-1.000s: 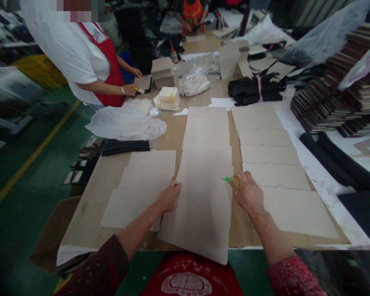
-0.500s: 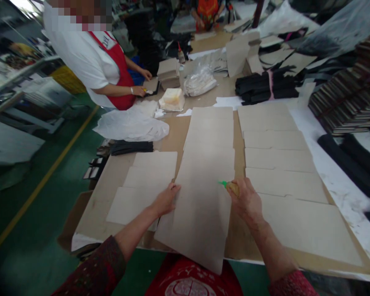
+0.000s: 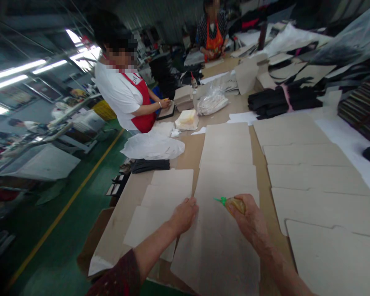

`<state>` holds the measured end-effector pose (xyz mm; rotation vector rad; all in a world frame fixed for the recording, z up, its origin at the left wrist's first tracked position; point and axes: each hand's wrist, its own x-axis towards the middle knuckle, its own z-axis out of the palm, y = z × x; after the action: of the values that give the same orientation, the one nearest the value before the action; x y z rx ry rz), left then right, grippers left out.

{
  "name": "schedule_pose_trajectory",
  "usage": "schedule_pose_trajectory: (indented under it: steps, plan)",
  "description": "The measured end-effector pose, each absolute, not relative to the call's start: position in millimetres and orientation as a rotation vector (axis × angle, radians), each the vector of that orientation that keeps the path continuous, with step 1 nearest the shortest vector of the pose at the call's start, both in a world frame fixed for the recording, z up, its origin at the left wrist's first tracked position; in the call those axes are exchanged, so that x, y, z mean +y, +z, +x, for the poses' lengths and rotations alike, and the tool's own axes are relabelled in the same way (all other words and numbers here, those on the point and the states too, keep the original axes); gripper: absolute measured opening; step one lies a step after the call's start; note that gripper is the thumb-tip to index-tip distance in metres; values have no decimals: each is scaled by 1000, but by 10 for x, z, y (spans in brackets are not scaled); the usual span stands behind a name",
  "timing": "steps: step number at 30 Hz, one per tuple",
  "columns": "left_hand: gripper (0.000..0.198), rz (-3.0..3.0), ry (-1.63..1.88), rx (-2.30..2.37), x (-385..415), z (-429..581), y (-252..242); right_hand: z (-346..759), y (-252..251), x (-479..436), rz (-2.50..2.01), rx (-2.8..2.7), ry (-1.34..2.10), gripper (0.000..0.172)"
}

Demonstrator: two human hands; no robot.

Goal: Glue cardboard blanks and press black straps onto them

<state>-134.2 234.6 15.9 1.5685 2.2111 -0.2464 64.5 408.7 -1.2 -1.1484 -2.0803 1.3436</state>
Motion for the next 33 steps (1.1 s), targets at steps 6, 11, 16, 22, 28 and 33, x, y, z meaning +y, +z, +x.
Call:
schedule_pose_trajectory:
  steps: [6,11,16,22,28,33]
  plan:
    - [24,1696,-239,2168,2426,-1473,71,202,-33,3894,-1076,-2255,1214,36]
    - [22,1727,-190,2144,2393,-1520,38,16,-31,3821,-1052,-2411,1015,26]
    - [21,1731,-139,2147,2396,-1552,16,-79,61,3761,-950,-2602,773,17]
    - [22,1724,-68,2151,2383,-1570,-73,-180,282,3737,-889,-2798,465,8]
    - [22,1721,-17,2145,2359,-1577,-139,-165,382,3810,-982,-2864,529,10]
    - [22,1717,-19,2138,2375,-1609,-173,-115,367,3804,-1035,-2807,653,14]
